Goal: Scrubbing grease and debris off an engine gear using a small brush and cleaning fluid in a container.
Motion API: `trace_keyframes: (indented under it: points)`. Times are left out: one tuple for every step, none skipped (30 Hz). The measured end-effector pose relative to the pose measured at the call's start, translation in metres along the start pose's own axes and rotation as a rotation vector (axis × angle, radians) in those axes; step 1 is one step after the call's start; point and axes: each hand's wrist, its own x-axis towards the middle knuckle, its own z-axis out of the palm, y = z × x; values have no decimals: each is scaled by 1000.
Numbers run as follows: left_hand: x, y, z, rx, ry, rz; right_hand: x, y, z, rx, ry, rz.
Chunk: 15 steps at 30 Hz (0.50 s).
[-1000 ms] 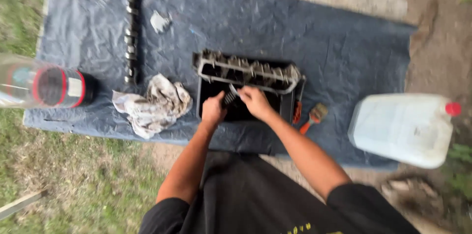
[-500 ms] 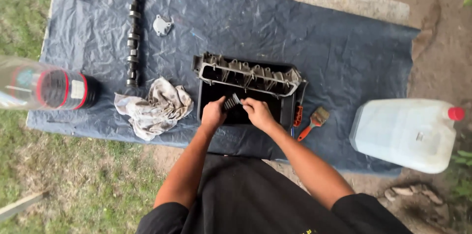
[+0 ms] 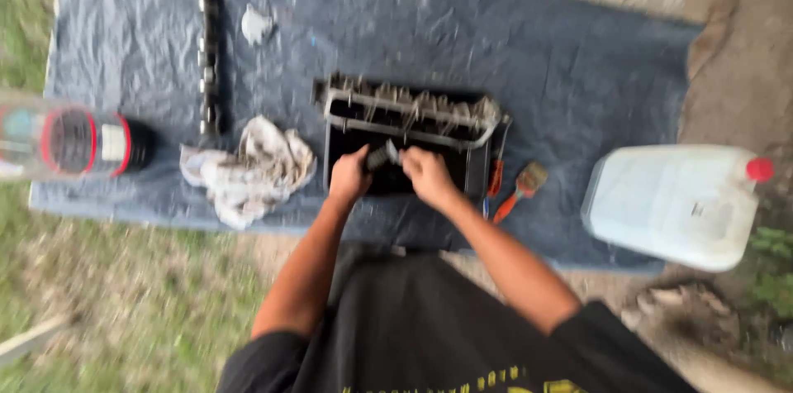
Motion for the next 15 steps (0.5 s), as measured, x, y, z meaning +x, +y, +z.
trace_keyframes:
  points:
    - [8, -3, 3, -2, 20, 13, 4, 2, -1, -9, 12, -19]
    - [3, -8, 9, 16, 8, 1, 0, 6, 2, 4, -20, 18]
    - [-1, -14, 18, 34, -5, -12, -3, 12, 5, 17, -51, 55]
    - [-6, -12, 18, 37, -29, -19, 2, 12, 9, 26, -58, 77]
    - [-10, -10, 19, 39, -30, -31, 7, 13, 13, 10, -47, 53]
    - [-4, -9, 12, 48, -18, -35, 23, 11, 16, -2, -28, 15]
    - [-10, -10, 16, 58, -29, -35, 7, 3, 12, 9, -26, 24]
    - [-7, -10, 18, 50, -30, -38, -1, -7, 5, 9, -30, 31]
    - [-5, -10, 18, 43, -32, -42, -10, -18, -2, 10, -35, 37]
    - [-2, -10, 17, 44, -25, -35, -8, -21, -3, 9, -28, 31]
    - [1, -11, 16, 58, -31, -27, -7, -23, -4, -6, -31, 38]
    - [-7, -12, 20, 70, -49, -27, -15, -23, -2, -19, -42, 57]
    - [-3, -11, 18, 68, -56, -30, 1, -14, 2, -18, -46, 64]
    - [-3, -11, 17, 56, -40, -33, 11, -4, 9, 3, -36, 42]
    - [-4, -10, 15, 44, -24, -37, 20, 6, 15, 25, -27, 21]
